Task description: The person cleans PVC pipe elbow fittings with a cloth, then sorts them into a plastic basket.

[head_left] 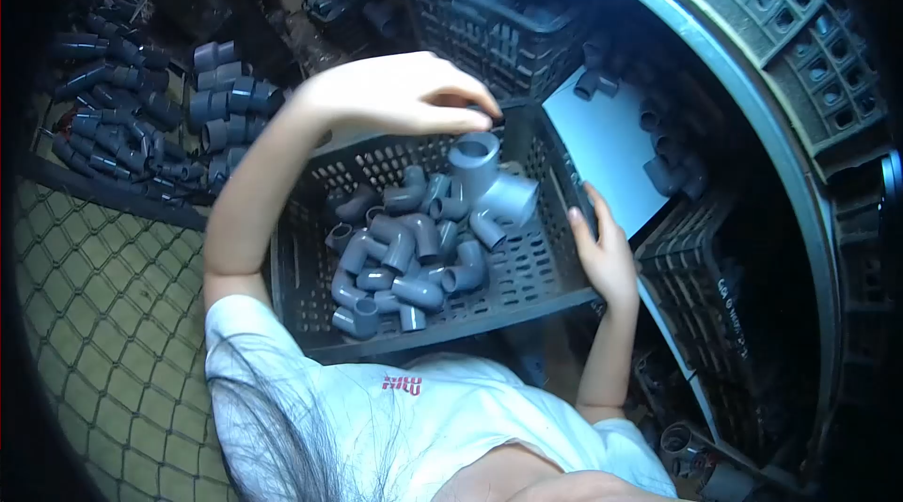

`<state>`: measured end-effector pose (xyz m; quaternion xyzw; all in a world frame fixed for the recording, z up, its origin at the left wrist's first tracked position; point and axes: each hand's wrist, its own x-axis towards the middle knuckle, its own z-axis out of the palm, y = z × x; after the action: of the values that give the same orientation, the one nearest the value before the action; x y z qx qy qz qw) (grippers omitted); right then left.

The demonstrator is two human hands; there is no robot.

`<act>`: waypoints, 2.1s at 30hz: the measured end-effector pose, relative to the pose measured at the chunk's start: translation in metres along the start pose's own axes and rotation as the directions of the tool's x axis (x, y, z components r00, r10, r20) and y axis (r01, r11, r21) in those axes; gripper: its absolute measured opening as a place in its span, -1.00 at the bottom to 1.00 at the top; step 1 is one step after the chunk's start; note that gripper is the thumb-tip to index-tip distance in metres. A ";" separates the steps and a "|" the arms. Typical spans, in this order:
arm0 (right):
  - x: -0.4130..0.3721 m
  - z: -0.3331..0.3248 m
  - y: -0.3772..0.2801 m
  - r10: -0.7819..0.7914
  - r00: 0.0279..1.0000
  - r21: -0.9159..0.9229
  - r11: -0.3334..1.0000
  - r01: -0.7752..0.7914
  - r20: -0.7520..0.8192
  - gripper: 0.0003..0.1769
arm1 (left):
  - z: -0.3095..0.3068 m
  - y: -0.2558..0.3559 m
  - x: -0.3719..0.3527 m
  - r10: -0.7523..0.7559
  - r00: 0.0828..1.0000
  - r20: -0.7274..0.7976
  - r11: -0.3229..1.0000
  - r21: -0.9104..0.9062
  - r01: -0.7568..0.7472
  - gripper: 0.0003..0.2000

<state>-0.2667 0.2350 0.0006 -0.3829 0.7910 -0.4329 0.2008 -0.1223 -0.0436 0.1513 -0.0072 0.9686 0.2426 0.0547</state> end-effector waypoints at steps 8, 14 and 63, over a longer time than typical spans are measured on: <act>0.138 0.006 0.082 0.037 0.991 0.013 0.999 -0.035 -0.126 -0.43 | 0.060 -0.023 -0.127 -0.368 0.926 0.086 0.927 0.111 0.359 -0.58; 0.261 0.029 0.097 -0.179 0.982 -0.739 0.670 0.073 -0.065 -0.23 | 0.117 -0.078 -0.179 -0.494 0.749 -0.442 0.763 0.194 0.617 -0.54; 0.254 -0.026 0.053 -0.526 0.563 -0.539 0.826 0.162 -0.637 -0.65 | 0.145 -0.166 -0.118 -0.549 0.640 -0.537 0.770 -0.028 0.637 -0.51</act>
<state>-0.4659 0.0681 -0.0260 -0.3478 0.7795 -0.4024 -0.3310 0.0167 -0.1235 -0.0405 -0.3855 0.9057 0.1195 -0.1297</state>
